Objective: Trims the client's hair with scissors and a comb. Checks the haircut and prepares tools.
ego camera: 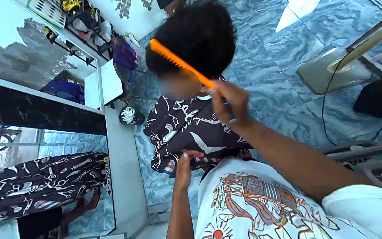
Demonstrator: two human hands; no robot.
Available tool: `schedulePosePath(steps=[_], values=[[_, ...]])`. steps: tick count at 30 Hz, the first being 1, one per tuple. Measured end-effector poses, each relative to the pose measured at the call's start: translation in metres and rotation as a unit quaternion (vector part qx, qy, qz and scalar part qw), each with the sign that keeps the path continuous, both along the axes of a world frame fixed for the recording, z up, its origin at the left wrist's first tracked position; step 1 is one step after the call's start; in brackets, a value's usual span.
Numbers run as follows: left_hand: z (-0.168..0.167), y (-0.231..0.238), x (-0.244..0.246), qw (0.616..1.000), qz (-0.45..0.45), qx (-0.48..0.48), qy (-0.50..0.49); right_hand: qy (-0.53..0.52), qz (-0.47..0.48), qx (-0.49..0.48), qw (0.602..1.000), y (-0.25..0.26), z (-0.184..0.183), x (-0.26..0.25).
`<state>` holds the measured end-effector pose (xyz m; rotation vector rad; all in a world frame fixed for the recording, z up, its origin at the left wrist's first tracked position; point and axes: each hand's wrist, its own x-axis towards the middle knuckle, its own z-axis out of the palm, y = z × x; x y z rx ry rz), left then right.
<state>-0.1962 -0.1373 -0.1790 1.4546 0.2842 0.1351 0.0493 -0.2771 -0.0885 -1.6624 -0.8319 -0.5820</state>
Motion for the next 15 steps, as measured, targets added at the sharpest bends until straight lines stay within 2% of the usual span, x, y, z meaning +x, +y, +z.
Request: schedulePosePath(steps=[2, 4, 5, 8, 11, 13, 15], values=[[-0.001, 0.0, 0.002, 1.0, -0.009, -0.008, -0.001, -0.035, 0.075, -0.015, 0.996, 0.015, -0.005, -0.02], [0.001, 0.003, 0.0, 1.0, -0.001, -0.007, -0.002, -0.047, 0.146, -0.013, 0.988, 0.002, -0.008, -0.029], [0.001, 0.006, -0.001, 1.0, 0.005, -0.001, -0.001, -0.035, 0.15, -0.012, 0.988, -0.013, -0.01, -0.028], [-0.003, 0.015, -0.006, 0.999, 0.027, 0.013, 0.017, 0.059, 0.035, 0.022, 0.997, -0.061, -0.023, -0.006], [-0.003, 0.02, -0.01, 0.999, 0.034, 0.021, 0.037, 0.109, -0.045, 0.068, 0.991, -0.07, -0.032, 0.023], [0.001, 0.019, -0.008, 0.998, 0.025, 0.02, 0.048, 0.1, -0.04, 0.064, 0.992, -0.054, -0.036, 0.04], [0.008, 0.018, -0.001, 0.998, 0.004, 0.028, 0.052, 0.055, 0.029, 0.023, 0.998, -0.035, -0.033, 0.043]])
